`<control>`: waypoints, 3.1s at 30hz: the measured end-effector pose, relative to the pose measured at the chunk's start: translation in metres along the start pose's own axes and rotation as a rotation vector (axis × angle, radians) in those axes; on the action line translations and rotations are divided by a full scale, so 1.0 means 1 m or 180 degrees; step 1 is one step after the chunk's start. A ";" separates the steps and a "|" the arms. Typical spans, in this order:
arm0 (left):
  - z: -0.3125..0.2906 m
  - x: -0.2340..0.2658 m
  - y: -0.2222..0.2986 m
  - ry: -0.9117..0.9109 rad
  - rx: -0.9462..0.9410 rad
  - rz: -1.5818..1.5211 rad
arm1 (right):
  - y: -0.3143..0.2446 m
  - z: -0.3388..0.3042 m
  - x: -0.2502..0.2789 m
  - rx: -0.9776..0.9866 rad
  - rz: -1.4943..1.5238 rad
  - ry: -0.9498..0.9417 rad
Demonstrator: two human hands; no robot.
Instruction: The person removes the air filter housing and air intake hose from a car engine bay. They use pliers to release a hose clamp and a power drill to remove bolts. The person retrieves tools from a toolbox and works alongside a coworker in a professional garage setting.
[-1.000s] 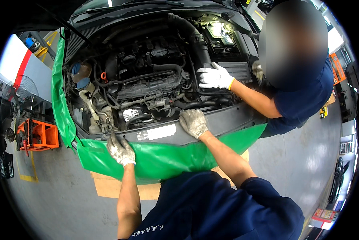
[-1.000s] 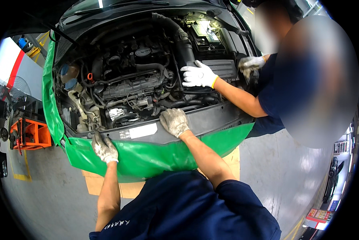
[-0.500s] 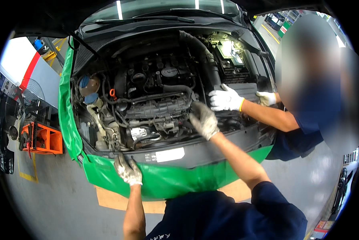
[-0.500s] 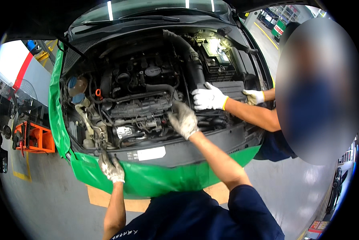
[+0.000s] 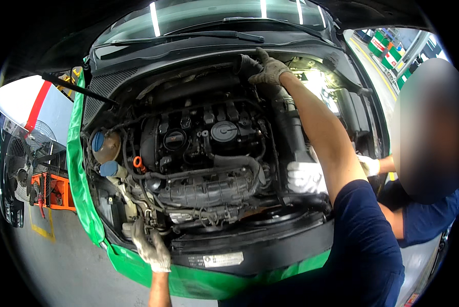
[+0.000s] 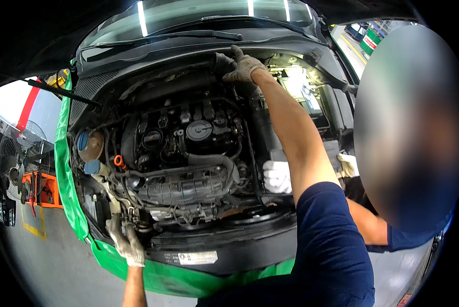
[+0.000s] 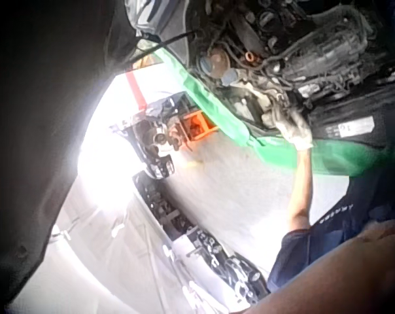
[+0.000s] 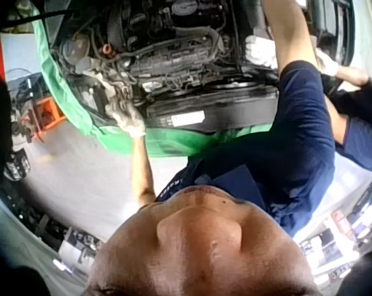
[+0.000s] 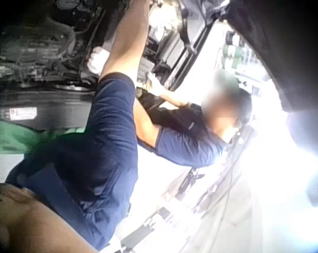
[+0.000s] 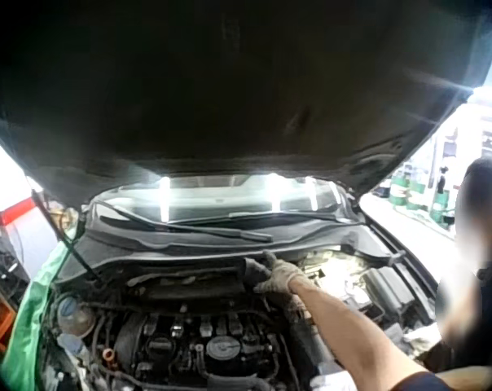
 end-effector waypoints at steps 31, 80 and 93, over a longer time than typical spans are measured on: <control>0.362 -0.419 0.221 -0.2086 -0.1574 0.1159 | -0.010 0.048 -0.050 0.0494 -0.0633 -0.0936; 0.358 -0.420 0.231 -0.1734 -0.2074 0.0830 | 0.100 0.020 0.051 -0.0143 -0.0022 -0.0438; 0.358 -0.418 0.238 -0.1800 -0.1957 0.0856 | 0.118 0.007 0.013 -0.0028 -0.1810 -0.0547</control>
Point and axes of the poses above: each hand's wrist, its own z-axis towards the middle knuckle, its own x-axis out of the back of the hand, y = z × x, the point moved 7 cm from there along z, towards the middle knuckle, and after that the axes turned 1 degree about x, right-handed, at the moved point
